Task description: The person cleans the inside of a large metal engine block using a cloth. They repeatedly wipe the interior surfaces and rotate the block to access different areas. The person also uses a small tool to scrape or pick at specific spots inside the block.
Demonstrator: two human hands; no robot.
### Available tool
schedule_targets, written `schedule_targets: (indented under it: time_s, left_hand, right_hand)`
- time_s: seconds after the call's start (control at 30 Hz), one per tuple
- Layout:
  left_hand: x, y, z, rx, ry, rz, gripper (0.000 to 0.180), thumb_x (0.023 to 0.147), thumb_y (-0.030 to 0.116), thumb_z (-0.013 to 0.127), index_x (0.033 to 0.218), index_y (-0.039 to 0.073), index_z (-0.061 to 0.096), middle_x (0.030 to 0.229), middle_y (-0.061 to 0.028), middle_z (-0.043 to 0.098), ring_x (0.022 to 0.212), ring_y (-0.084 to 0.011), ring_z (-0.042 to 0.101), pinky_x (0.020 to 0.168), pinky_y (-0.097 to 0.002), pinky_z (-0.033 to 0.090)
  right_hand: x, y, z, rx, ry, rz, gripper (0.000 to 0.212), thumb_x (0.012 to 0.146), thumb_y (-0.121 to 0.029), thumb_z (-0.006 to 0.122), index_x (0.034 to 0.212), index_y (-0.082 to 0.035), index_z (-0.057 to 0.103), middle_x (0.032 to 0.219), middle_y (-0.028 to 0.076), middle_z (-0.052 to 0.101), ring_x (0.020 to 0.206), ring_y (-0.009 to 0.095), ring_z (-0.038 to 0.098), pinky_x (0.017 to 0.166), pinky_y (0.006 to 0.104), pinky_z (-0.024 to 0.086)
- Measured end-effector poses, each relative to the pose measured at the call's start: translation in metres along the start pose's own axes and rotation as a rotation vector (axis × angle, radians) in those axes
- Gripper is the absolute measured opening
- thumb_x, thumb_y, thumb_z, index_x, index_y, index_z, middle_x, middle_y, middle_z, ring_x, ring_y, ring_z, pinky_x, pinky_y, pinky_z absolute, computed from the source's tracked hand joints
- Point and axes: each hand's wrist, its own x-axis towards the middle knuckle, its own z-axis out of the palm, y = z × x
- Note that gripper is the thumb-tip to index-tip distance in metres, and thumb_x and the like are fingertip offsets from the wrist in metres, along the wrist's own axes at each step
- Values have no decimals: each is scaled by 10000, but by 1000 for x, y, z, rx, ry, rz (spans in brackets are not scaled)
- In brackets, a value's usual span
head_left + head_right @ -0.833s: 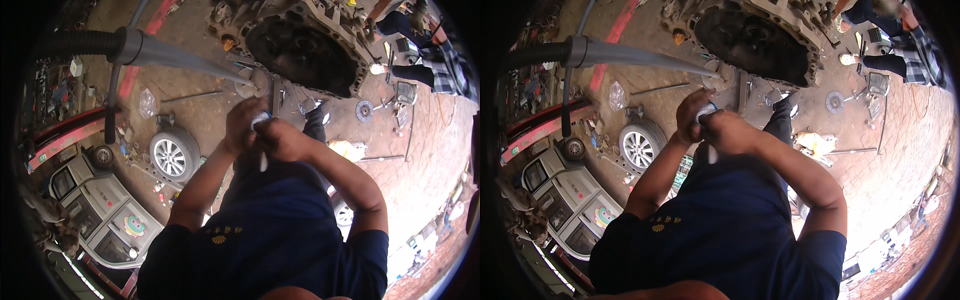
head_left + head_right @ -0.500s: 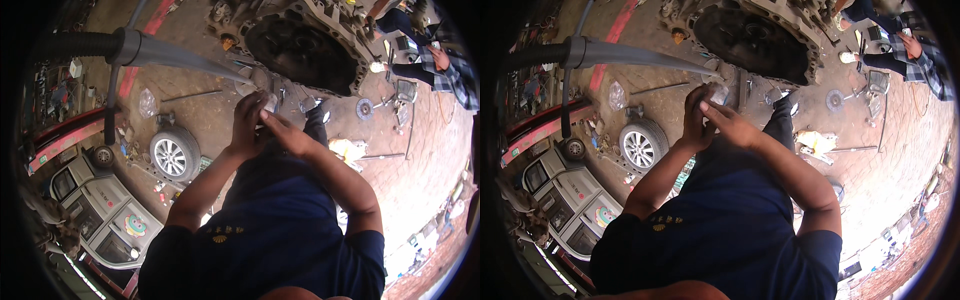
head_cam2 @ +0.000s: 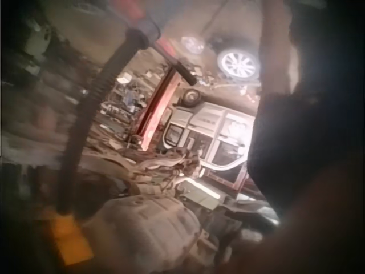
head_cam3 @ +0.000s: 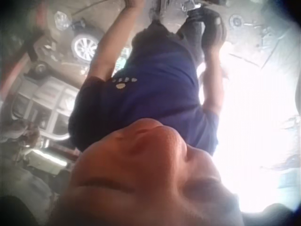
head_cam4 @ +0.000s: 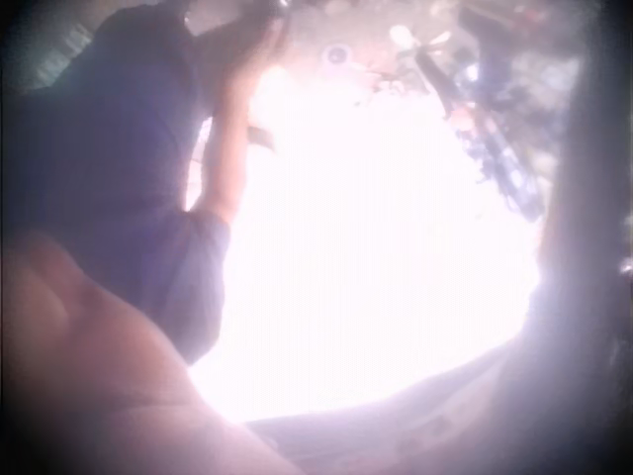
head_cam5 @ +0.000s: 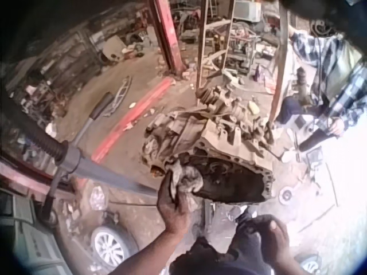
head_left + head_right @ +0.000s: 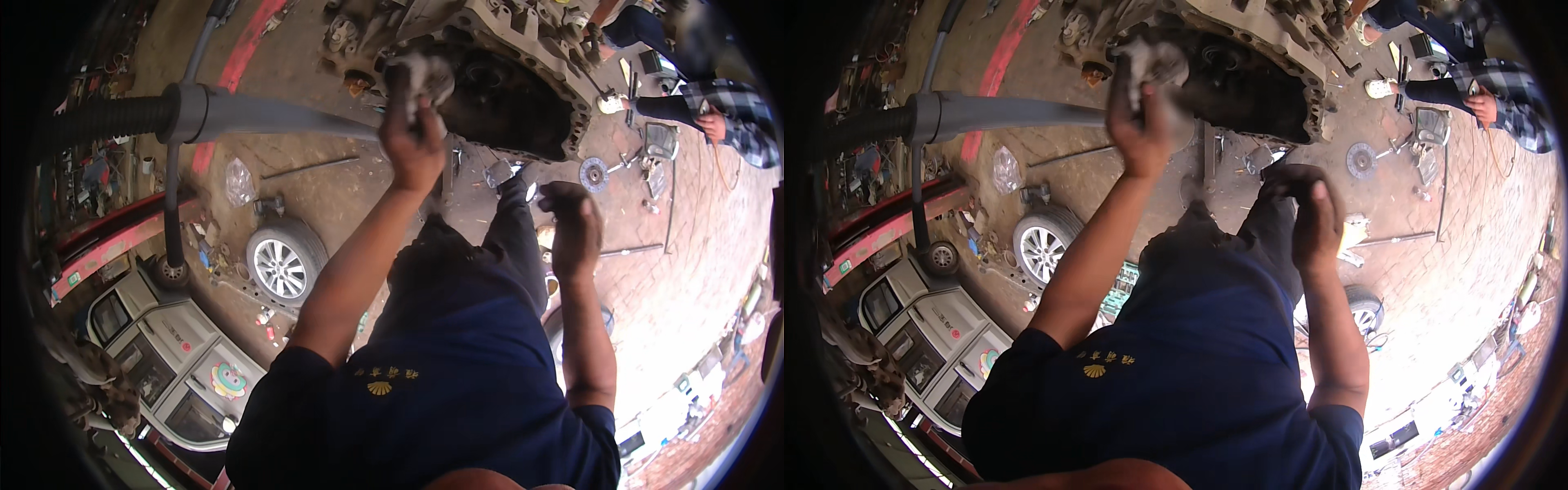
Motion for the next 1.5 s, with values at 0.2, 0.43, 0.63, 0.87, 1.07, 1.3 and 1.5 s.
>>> schedule_targets:
  time_s: [0.2, 0.43, 0.63, 0.87, 1.07, 1.3, 1.5]
  left_hand:
    - [-6, -68, 42, 295, -338, 338, 641, 872, -32, 493, 1512, -28, 441, 1538, -264, 452, 1415, -471, 435, 1198, -493, 349]
    - [-22, -87, 40, 360, -432, 314, 633, 872, 17, 513, 1499, -35, 444, 1470, -248, 523, 1369, -456, 475, 1159, -515, 389]
    - [-50, -93, 33, 475, -621, 366, 600, 825, -18, 547, 1425, -32, 530, 1418, -237, 561, 1324, -423, 515, 1145, -495, 408]
    - [-60, -55, 15, 132, -378, -437, 497, 888, -81, 502, 1380, -45, 557, 1284, -248, 644, 1197, -401, 619, 1068, -446, 466]
    - [-33, -14, -4, -29, 69, -202, 435, 969, -42, 440, 1389, -90, 539, 1366, -269, 615, 1275, -374, 602, 1088, -397, 444]
    - [-41, -68, 63, 294, -175, 11, 598, 859, -23, 507, 1455, -60, 483, 1595, -351, 294, 1430, -517, 375, 1181, -523, 344]
    - [-62, -86, 42, 654, -495, 141, 555, 843, 44, 585, 1394, -19, 552, 1515, -332, 408, 1343, -511, 464, 1115, -534, 418]
  right_hand:
    - [17, -22, -20, -190, 163, -183, 573, 1019, -455, 461, 1109, 83, 637, 1045, 168, 688, 911, 223, 637, 884, 339, 475]
    - [64, -29, -22, -370, 369, -378, 354, 1037, -223, 469, 1124, 63, 657, 1112, 143, 701, 965, 213, 663, 881, 328, 491]
    - [110, -12, -3, -460, 405, -579, 334, 1042, -225, 515, 1172, 44, 664, 1127, 145, 708, 1025, 227, 658, 938, 359, 501]
    - [123, 9, -2, -468, 381, -570, 386, 1065, -293, 488, 1169, 42, 650, 1107, 129, 670, 1018, 215, 611, 938, 334, 464]
    - [122, 15, -2, -428, 396, -504, 443, 1074, -344, 465, 1194, 44, 641, 1079, 124, 663, 977, 200, 609, 880, 313, 481]
    - [122, 21, 4, -403, 437, -487, 471, 1080, -368, 453, 1202, 48, 636, 1049, 115, 670, 903, 169, 613, 797, 295, 486]
    - [121, 18, 6, -415, 410, -479, 447, 1090, -349, 428, 1157, 46, 625, 1044, 120, 661, 958, 181, 604, 860, 302, 476]
